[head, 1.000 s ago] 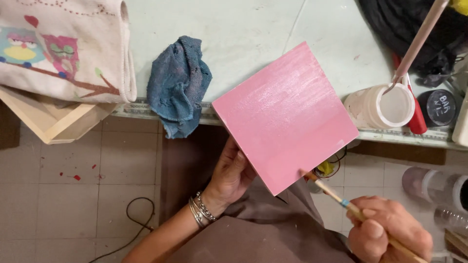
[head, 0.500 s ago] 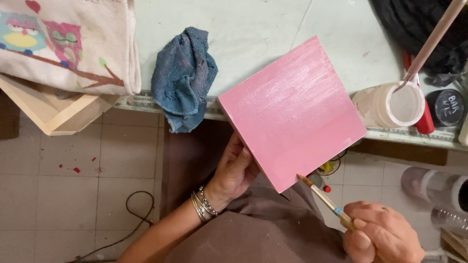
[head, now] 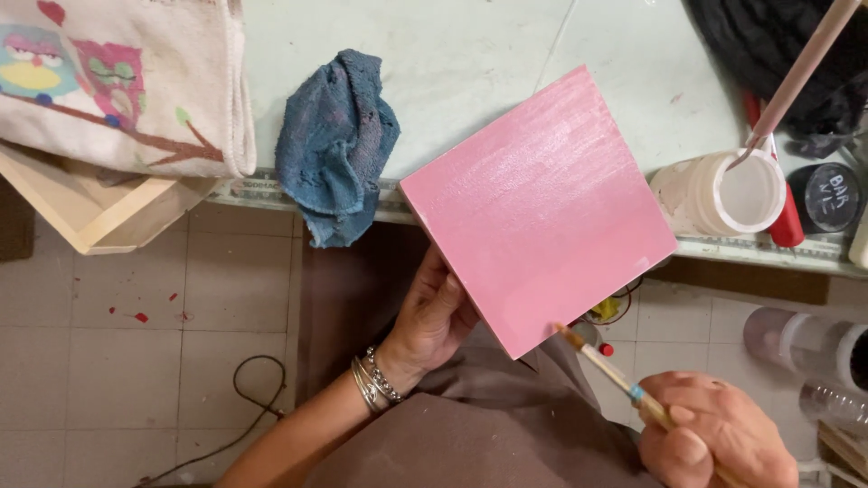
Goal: Painting a wooden board and applying decorative patterns using a brush
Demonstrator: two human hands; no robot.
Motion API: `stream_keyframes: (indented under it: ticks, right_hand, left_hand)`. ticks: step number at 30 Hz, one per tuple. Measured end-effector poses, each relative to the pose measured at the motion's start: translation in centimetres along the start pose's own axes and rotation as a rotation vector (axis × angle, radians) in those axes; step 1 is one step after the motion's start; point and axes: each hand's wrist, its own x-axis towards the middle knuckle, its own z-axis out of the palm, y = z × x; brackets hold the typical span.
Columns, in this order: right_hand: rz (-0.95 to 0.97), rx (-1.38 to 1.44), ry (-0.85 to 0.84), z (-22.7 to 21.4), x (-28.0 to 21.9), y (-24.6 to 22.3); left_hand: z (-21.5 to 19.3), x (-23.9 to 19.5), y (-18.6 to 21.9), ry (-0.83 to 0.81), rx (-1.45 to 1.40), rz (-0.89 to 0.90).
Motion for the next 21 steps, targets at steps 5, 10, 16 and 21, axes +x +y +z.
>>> stream_keyframes:
  ticks: [5, 10, 16, 21]
  right_hand:
    - [-0.307, 0.222, -0.429, -1.5, 0.0, 3.1]
    - [-0.037, 0.068, -0.097, -0.6, -0.2, 1.6]
    - [-0.083, 0.178, -0.114, -0.9, 0.5, 2.5]
    - [-0.205, 0.282, 0.119, 0.1, -0.1, 7.5]
  left_hand:
    - [-0.2, -0.1, -0.2, 0.018, 0.024, 0.003]
    - [-0.7, -0.3, -0.5, 0.031, 0.012, 0.026]
    - [-1.5, -0.3, -0.9, 0.074, 0.067, 0.010]
    - [-1.5, -0.2, -0.9, 0.076, 0.057, 0.028]
